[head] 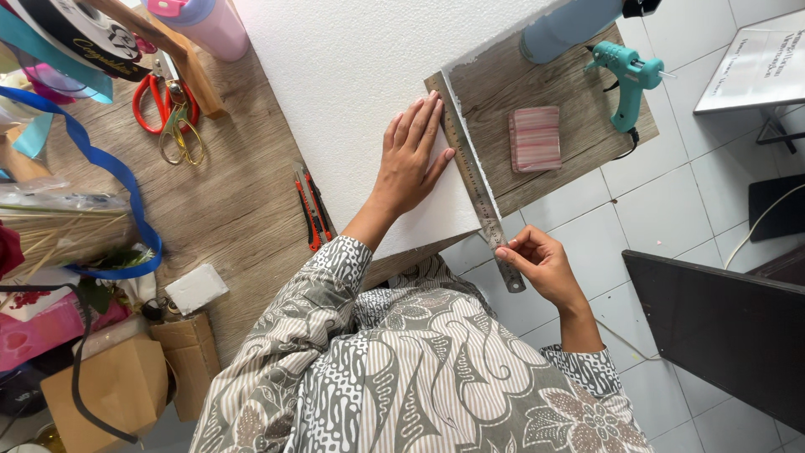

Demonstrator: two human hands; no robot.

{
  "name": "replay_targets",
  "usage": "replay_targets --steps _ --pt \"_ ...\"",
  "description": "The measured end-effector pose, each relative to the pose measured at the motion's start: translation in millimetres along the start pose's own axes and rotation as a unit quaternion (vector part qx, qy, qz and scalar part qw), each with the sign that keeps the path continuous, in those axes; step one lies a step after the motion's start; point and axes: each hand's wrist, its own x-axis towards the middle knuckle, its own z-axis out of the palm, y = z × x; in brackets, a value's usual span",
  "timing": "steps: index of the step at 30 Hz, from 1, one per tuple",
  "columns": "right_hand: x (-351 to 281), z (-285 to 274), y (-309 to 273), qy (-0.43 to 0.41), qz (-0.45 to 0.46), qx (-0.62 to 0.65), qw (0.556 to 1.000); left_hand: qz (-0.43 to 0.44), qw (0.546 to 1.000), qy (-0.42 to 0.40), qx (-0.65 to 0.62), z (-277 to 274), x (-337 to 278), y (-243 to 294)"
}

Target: The person measures a large white foam board using a metal ruler and a utility knife. They align the ruler along the board and cut through the foam to separate a smaller rectangular piece from the main sheet.

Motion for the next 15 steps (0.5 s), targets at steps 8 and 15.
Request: replay_targets --steps 8,15 --pt "-0.3 -1.3 -1.9 -0.009 0.008 0.009 1.000 -0.005 1.000 -0.008 -0.010 2.0 -0.3 -1.1" --pt "-1.3 -1.8 -18.0 -0.014 0.100 0.030 0.994 0.018 0.998 -0.041 0.044 -12.0 1.3 1.6"
